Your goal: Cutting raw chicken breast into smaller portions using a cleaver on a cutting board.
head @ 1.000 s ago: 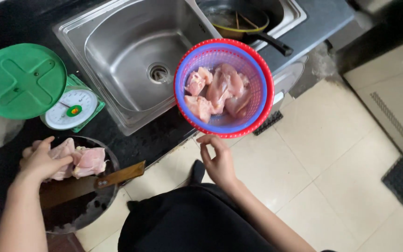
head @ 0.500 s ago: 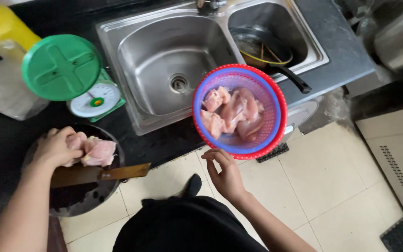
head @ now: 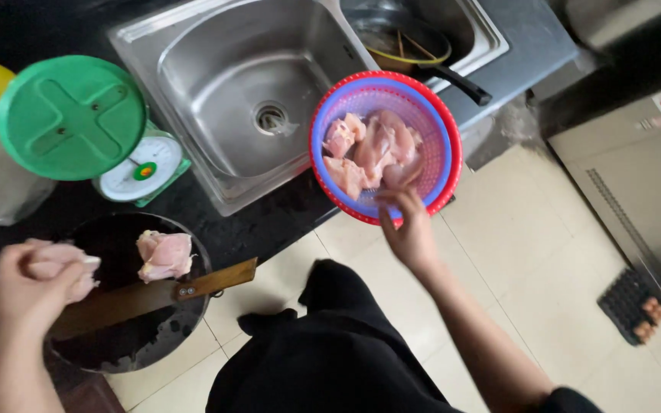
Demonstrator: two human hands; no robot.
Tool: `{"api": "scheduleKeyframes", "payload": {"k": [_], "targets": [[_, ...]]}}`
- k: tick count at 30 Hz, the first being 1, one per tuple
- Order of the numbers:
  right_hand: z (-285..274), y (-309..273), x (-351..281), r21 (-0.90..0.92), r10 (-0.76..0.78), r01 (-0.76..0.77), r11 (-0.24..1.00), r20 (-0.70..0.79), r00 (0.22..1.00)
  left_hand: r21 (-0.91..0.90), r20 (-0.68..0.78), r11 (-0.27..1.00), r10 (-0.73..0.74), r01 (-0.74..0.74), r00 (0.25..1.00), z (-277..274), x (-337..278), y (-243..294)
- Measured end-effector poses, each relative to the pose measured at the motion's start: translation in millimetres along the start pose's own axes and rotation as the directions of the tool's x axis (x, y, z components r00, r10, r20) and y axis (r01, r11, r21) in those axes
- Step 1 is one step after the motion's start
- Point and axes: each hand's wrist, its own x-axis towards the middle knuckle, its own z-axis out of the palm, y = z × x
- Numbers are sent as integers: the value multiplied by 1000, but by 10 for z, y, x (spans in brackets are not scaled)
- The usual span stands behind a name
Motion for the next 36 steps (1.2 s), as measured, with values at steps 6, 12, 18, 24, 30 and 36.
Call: {"api": "scheduleKeyframes", "payload": {"k": [6,12,18,24,30,36], "targets": [[-84,564,591,-88,81,-71,994,111,990,-257,-84,962,76,-95,994,-44,-430,510],[134,1311,1238,-188,-151,264,946,464,873,-331,-99,936,91,-119,991,563,-874,1390],[186,1346,1416,-203,-231,595,777,788,571,-585,-26,803,121,-114,992,1348,-1075,2300],[397,1640,1547,-170,-294,702,691,822,488,-646,212,764,173,5,962,1885,-1139,3579],[532,1566,1633,-230,-237,777,586,868,435,-347,447,938,159,6,880,2307,-1047,4359],[317,1240,1999,-136,-111,852,506,969,220,-148,555,984,168,-102,815,2738,-1005,4303]]}}
